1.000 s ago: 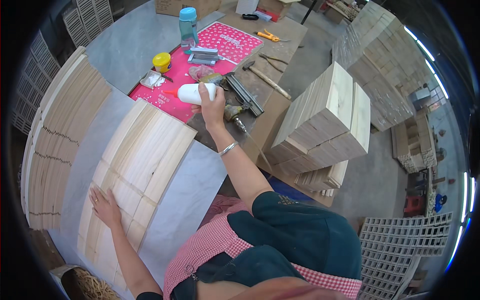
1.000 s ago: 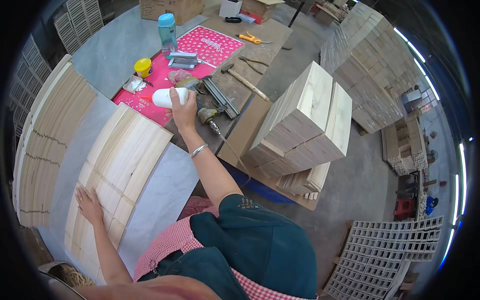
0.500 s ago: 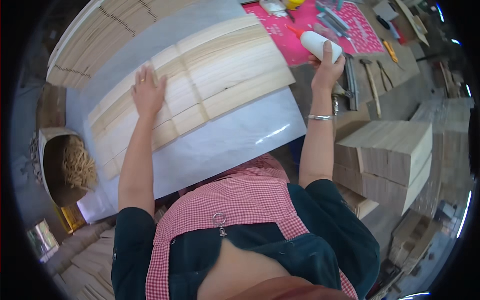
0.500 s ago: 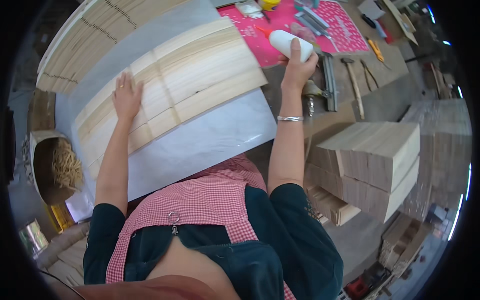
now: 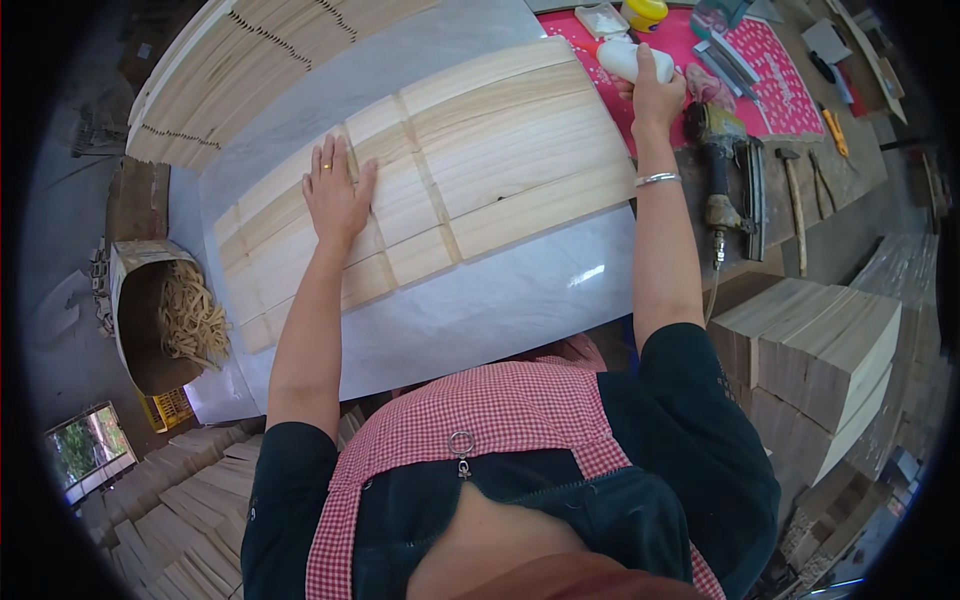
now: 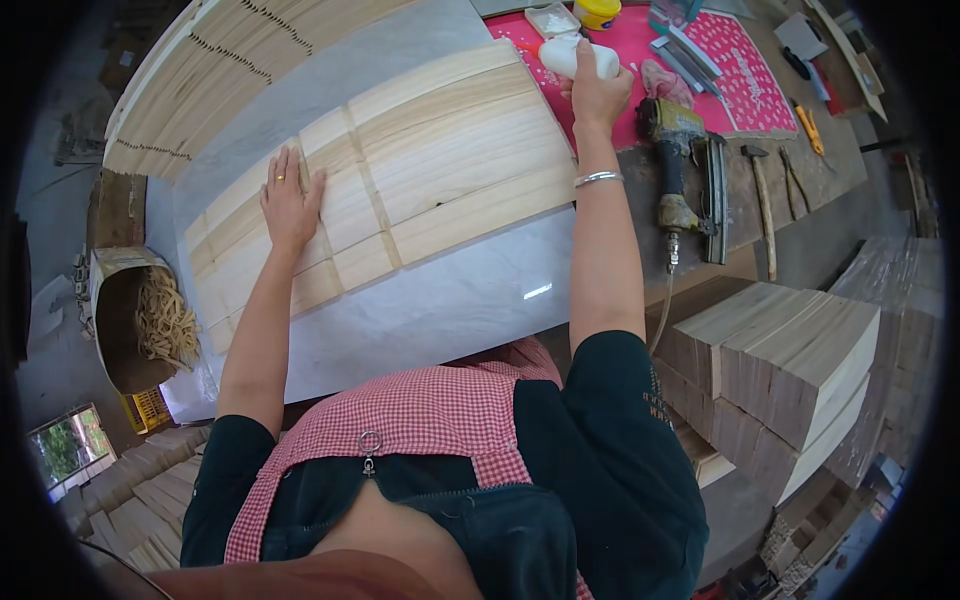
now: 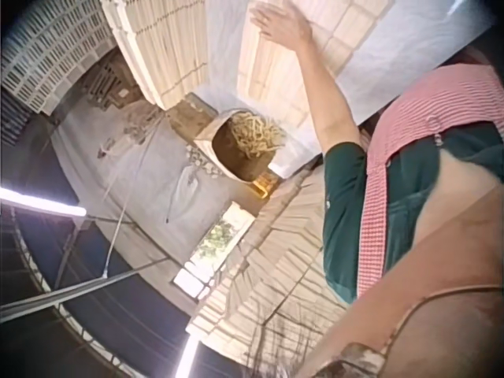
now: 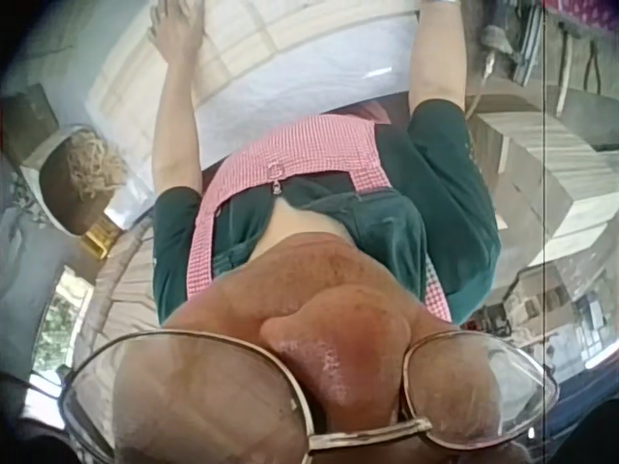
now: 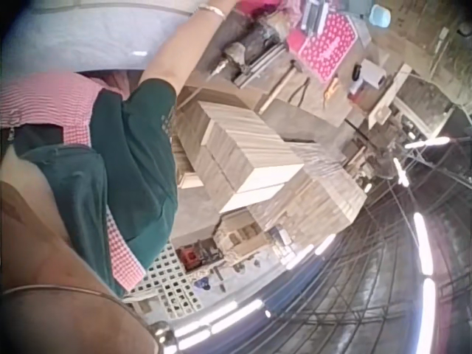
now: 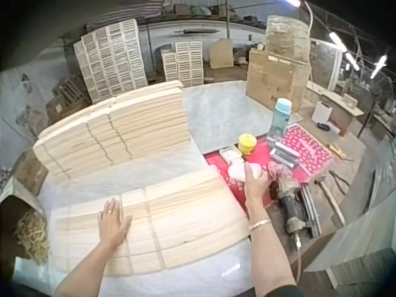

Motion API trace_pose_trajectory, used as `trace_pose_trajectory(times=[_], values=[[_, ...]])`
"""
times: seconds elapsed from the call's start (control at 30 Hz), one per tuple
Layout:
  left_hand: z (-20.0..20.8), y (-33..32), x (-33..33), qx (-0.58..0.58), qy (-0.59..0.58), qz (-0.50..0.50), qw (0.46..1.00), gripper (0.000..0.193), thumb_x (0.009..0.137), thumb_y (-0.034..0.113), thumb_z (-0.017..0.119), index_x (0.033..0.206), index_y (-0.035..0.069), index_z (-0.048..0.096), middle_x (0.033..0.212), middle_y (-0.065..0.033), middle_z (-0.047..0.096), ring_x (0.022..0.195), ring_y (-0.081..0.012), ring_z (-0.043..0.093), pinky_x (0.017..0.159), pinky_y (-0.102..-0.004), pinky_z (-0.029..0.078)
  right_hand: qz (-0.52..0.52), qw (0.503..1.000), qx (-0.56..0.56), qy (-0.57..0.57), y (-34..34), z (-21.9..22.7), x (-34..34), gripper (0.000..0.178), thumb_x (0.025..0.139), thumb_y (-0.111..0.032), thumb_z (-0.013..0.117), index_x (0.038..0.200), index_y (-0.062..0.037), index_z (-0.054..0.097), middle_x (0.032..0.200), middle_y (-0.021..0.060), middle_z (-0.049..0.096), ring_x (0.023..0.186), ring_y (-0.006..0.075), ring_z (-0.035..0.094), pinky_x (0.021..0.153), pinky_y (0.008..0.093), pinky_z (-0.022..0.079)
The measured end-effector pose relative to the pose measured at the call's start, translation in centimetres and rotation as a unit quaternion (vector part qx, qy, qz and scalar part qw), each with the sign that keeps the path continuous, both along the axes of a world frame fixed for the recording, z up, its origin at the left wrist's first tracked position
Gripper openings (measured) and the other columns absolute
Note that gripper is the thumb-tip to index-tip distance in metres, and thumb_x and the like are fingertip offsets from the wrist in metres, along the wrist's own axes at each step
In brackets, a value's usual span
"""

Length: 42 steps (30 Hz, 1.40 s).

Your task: Assembling wooden box frames using wooden planks, glue, and a staple gun.

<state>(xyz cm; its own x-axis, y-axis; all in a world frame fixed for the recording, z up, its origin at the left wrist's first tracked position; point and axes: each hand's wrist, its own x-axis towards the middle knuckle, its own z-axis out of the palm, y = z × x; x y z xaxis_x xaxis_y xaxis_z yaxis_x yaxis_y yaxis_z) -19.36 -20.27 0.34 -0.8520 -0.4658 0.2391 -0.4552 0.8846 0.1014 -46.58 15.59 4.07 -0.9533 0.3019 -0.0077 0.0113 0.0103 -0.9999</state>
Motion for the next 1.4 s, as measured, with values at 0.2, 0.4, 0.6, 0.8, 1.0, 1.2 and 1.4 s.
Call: trace_pose_trajectory(times=[0.2,0.4,0.6,0.8,1.0,1.2,1.4], values=[[0.0,-0.1,-0.1,-0.006,-0.006,0.002,1.000,0.072,0.098,0.057,0.051,0.152,0.010,0.044,0.162,-0.0077,0.038,0.150,-0.0325,0.033,0.117,-0.0569,0.028,-0.001,0.999,0.028,-0.018,-0.5,-0.2,-1.5,0.063,0.090,-0.040,0.076,0.118,0.0108,0.051,0.085,0.0182,0.068,0.046,0.0158,0.062,0.040,0.0232,0.050],[0.2,0.0,-0.2,0.002,-0.010,0.004,1.000,0.072,0.098,0.056,0.051,0.151,0.009,0.045,0.162,-0.0075,0.039,0.150,-0.0321,0.033,0.118,-0.0559,0.028,-0.002,0.998,0.066,-0.011,2.1,-0.5,-1.1,0.060,0.088,-0.039,0.075,0.114,0.0115,0.056,0.085,0.0180,0.068,0.044,0.0159,0.060,0.038,0.0241,0.048],[-0.1,-0.2,-0.2,-0.002,-0.011,0.007,1.000,0.071,0.099,0.056,0.051,0.151,0.009,0.045,0.161,-0.0079,0.040,0.150,-0.0318,0.033,0.118,-0.0547,0.027,-0.005,0.995,0.088,-0.039,5.2,0.6,1.7,0.062,0.083,-0.039,0.076,0.111,0.0139,0.059,0.091,0.0219,0.068,0.046,0.0189,0.061,0.038,0.0267,0.049],[-0.3,-0.5,-0.2,-0.005,-0.009,0.002,1.000,0.071,0.099,0.056,0.051,0.151,0.009,0.046,0.161,-0.0084,0.041,0.150,-0.0317,0.033,0.118,-0.0544,0.028,-0.005,0.993,0.111,-0.032,7.0,1.4,3.7,0.063,0.082,-0.039,0.077,0.110,0.0146,0.060,0.088,0.0206,0.067,0.044,0.0177,0.059,0.037,0.0261,0.046],[-0.5,-0.7,-0.1,-0.006,-0.005,-0.003,1.000,0.071,0.099,0.057,0.050,0.151,0.008,0.046,0.160,-0.0087,0.041,0.149,-0.0319,0.034,0.118,-0.0545,0.028,-0.004,0.988,0.141,-0.054,8.7,2.2,5.7,0.063,0.083,-0.039,0.077,0.111,0.0147,0.059,0.085,0.0183,0.067,0.043,0.0158,0.056,0.036,0.0257,0.043],[-0.4,-0.7,-0.2,-0.005,-0.008,-0.006,1.000,0.071,0.099,0.057,0.050,0.151,0.009,0.045,0.160,-0.0092,0.042,0.149,-0.0323,0.034,0.118,-0.0550,0.028,-0.017,0.987,0.148,-0.057,10.3,2.4,7.6,0.064,0.083,-0.039,0.077,0.111,0.0148,0.058,0.083,0.0163,0.067,0.041,0.0145,0.054,0.037,0.0251,0.042],[-0.5,-0.9,-0.2,-0.001,-0.009,-0.005,1.000,0.072,0.099,0.058,0.048,0.152,0.009,0.045,0.160,-0.0094,0.041,0.149,-0.0325,0.034,0.118,-0.0554,0.028,-0.018,0.987,0.148,-0.068,11.4,3.2,9.7,0.063,0.084,-0.039,0.077,0.112,0.0138,0.059,0.083,0.0156,0.066,0.042,0.0136,0.053,0.039,0.0244,0.042]])
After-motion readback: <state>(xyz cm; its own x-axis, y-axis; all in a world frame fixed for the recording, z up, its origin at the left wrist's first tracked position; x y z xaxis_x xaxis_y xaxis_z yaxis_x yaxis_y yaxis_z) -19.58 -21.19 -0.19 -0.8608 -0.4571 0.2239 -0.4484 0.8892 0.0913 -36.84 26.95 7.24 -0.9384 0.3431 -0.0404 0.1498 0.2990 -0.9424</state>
